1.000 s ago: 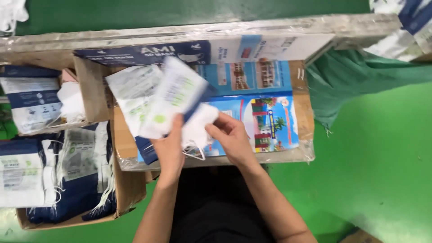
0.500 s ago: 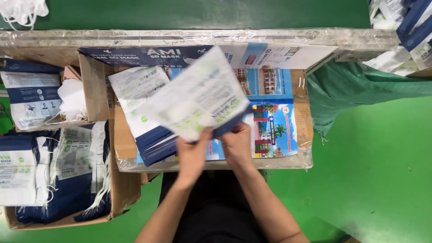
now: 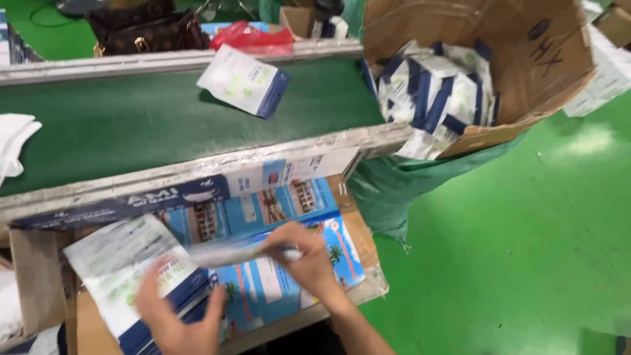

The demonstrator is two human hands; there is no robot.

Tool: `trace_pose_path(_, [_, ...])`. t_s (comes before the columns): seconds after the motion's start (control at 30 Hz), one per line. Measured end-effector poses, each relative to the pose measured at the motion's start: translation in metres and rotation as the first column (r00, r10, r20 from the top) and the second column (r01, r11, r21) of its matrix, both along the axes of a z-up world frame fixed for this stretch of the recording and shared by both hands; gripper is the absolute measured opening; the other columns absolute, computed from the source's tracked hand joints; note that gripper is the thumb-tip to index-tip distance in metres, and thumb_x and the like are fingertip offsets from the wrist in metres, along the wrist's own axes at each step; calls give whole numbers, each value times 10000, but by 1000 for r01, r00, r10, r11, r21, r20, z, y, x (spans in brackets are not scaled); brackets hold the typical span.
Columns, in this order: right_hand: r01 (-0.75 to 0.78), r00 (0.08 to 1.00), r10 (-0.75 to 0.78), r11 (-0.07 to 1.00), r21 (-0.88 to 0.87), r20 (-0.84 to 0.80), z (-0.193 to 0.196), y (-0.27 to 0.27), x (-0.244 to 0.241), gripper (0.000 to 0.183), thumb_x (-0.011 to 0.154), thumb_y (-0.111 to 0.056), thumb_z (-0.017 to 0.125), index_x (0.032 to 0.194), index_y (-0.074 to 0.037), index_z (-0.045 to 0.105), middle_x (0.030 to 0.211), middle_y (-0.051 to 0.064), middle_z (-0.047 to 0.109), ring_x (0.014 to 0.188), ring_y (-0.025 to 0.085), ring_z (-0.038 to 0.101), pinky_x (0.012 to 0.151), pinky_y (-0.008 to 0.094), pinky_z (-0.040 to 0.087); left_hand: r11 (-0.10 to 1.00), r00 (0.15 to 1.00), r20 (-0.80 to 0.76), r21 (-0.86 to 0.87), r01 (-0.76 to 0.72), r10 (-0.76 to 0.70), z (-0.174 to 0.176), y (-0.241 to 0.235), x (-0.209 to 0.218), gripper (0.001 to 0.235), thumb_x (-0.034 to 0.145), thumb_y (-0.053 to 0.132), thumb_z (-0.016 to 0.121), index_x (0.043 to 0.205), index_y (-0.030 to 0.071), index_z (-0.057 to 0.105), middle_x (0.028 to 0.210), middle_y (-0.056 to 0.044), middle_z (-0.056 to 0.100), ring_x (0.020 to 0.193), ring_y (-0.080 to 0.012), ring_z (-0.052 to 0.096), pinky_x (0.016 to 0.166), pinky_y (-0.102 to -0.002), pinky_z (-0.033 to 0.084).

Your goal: Packing face masks into individual plastic pouches.

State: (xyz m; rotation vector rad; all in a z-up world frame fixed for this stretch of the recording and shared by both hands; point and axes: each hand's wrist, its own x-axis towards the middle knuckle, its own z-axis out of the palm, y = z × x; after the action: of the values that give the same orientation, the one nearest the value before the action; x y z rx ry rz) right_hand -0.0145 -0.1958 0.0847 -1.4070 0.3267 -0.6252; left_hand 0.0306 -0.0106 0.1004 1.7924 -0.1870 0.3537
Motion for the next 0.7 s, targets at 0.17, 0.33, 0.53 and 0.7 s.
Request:
trace_pose_path(0.17, [-230, 949, 313, 751, -619, 26, 45, 20, -15, 210, 887, 16, 753, 1083, -54, 726, 1029, 84, 735, 982, 186, 703, 852, 288, 561, 912, 832, 405, 314, 263, -379, 2, 24, 22, 271, 745, -20, 766, 1010, 23, 735, 963, -155, 761, 925, -316, 746, 892, -404, 541])
trace_pose_path(0.33, [-220, 974, 227, 956, -196, 12, -2, -10, -8, 156, 881, 68, 687, 998, -24, 734, 949, 25, 723, 912, 120, 689, 838, 270, 542, 965, 952, 177, 131, 228, -249, -30, 34, 18, 154, 844, -46, 736, 989, 4, 725, 895, -138, 728, 860, -192, 701, 805, -312, 547])
trace_pose_path(0.53, [-235, 968, 213, 954, 186, 134, -23, -5, -6, 69, 929, 0, 712, 926, -25, 648, 919, -9, 595, 869, 79, 564, 801, 253, 468, 957, 964, 4, -119, 266, -267, -24, 22, 6, 67, 873, -20, 710, 920, -38, 665, 791, -63, 634, 709, -87, 554, 663, -237, 452])
trace_pose_path(0.7, [-294, 956, 292, 946, 137, 37, -22, 0, -1, 145, 871, -91, 759, 971, -49, 661, 948, -17, 610, 867, 64, 568, 793, 234, 470, 912, 914, 4, -59, 405, -405, 9, 5, 6, 94, 921, 22, 676, 843, -23, 650, 738, -3, 601, 679, -74, 545, 646, -245, 462])
